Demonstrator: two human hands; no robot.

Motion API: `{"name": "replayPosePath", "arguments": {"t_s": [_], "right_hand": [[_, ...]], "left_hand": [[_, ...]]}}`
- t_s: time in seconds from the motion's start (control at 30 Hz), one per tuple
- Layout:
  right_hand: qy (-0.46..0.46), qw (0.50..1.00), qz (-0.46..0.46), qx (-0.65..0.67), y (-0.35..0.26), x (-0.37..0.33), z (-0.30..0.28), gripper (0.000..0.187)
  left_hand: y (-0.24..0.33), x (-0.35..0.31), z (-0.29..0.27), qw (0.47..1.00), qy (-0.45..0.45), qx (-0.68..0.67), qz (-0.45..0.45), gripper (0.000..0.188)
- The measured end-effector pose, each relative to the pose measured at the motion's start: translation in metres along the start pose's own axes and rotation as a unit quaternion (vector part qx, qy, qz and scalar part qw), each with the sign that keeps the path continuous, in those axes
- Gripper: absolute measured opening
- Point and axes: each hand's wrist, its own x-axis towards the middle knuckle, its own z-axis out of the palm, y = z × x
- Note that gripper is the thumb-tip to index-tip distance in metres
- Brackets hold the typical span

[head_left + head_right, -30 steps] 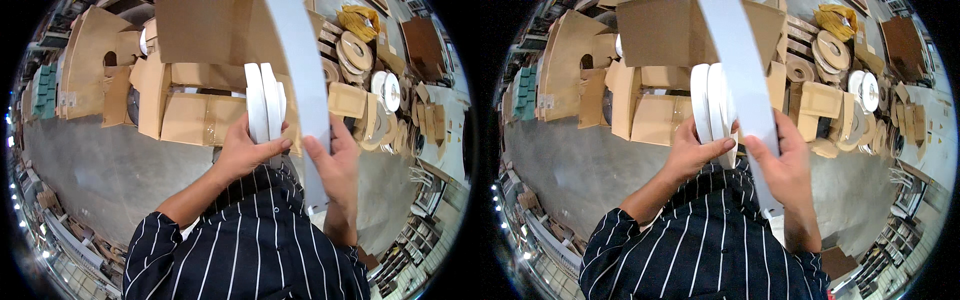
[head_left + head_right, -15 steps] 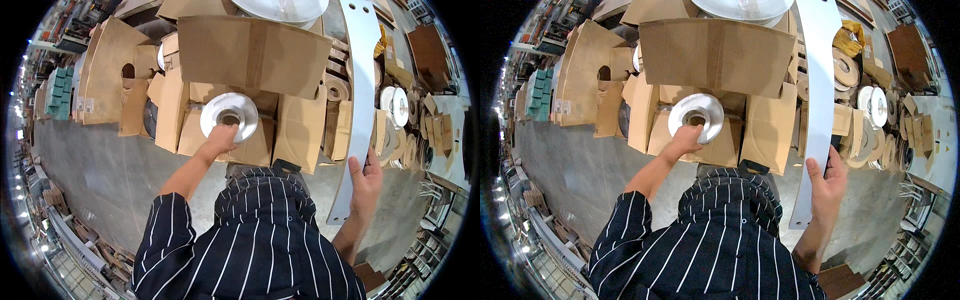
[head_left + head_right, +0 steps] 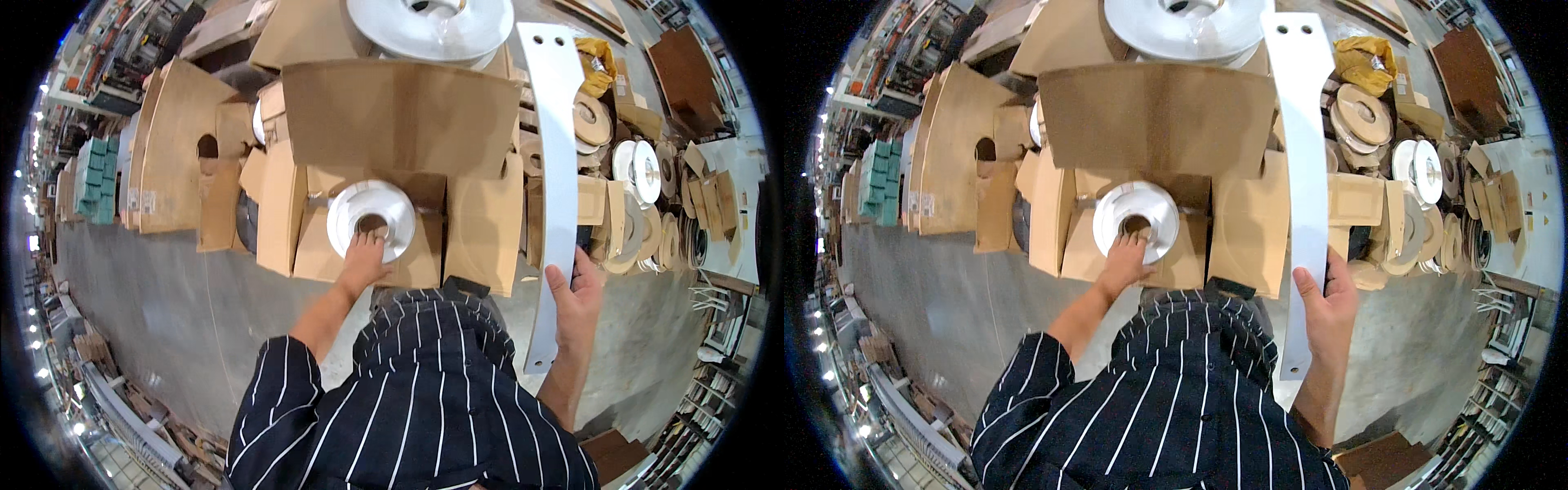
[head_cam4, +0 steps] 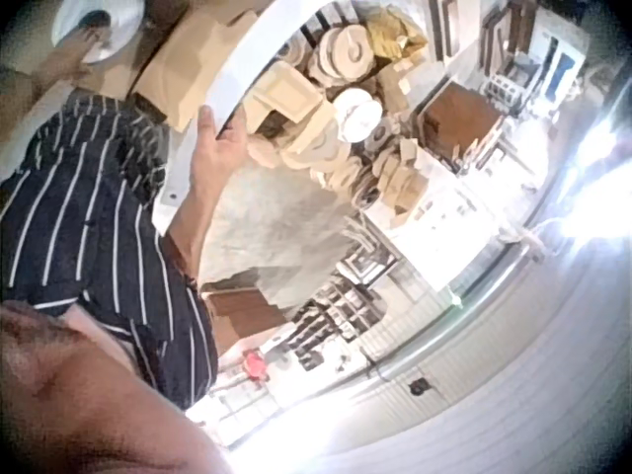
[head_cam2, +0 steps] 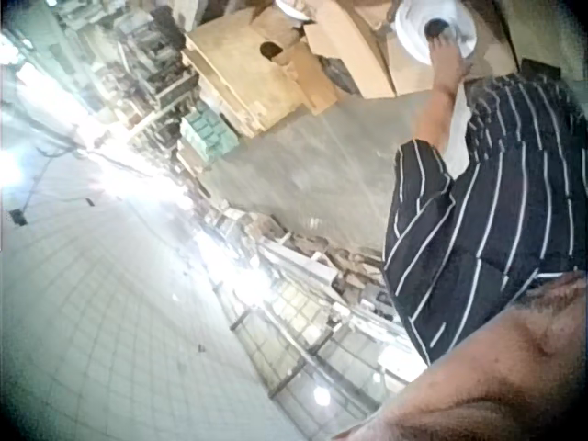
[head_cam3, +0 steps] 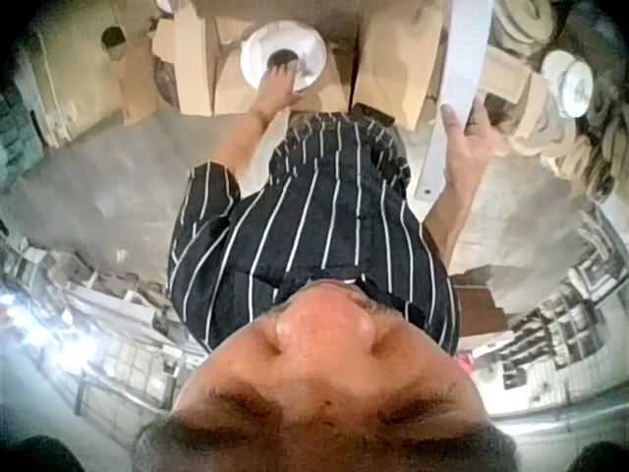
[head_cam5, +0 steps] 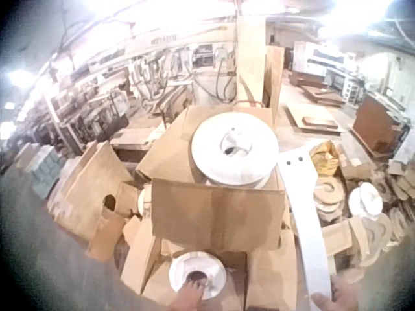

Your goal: The person places white circular foam pieces and long white plastic strips into a cardboard box. They arrange the items by hand, stacking the foam pieces and positioning the strips inside the box.

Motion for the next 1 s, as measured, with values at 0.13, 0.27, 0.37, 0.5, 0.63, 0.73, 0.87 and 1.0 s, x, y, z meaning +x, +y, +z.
{"name": "replayPosePath", "arguments": {"t_s": [0.13, 0.27, 0.37, 0.5, 0.63, 0.73, 0.87, 1.0], "right_hand": [[0.011, 1.0, -0.021, 0.006, -0.007, 0.006, 0.0, 0.049], [0.022, 0.999, -0.004, 0.04, -0.007, 0.006, -0.01, 0.047], [0.02, 0.998, -0.007, 0.052, -0.008, 0.009, -0.017, 0.044], [0.033, 0.998, -0.001, 0.053, -0.005, 0.011, -0.031, 0.042], [0.056, 0.997, -0.002, 0.057, -0.002, 0.015, -0.05, 0.041], [0.091, 0.995, -0.006, 0.05, 0.008, 0.012, -0.071, 0.039], [0.141, 0.988, 0.005, 0.064, 0.036, 0.016, -0.098, 0.044], [0.173, 0.984, 0.005, 0.052, 0.053, 0.021, -0.117, 0.043]], "left_hand": [[0.025, 0.012, -0.062, 0.983, 0.139, -0.102, 0.063, 0.041], [0.071, 0.048, -0.18, 0.88, 0.386, -0.186, 0.206, 0.017], [0.082, 0.11, -0.266, 0.825, 0.492, -0.143, 0.237, 0.016], [0.099, 0.212, -0.353, 0.877, 0.439, -0.115, 0.158, 0.045], [0.088, 0.327, -0.357, 0.928, 0.364, 0.034, 0.071, 0.09], [0.112, 0.365, -0.366, 0.979, 0.178, 0.087, -0.05, 0.121], [0.123, 0.385, -0.352, 0.97, 0.212, 0.093, -0.067, 0.117], [0.127, 0.373, -0.369, 0.972, 0.212, 0.076, -0.068, 0.11]]}}
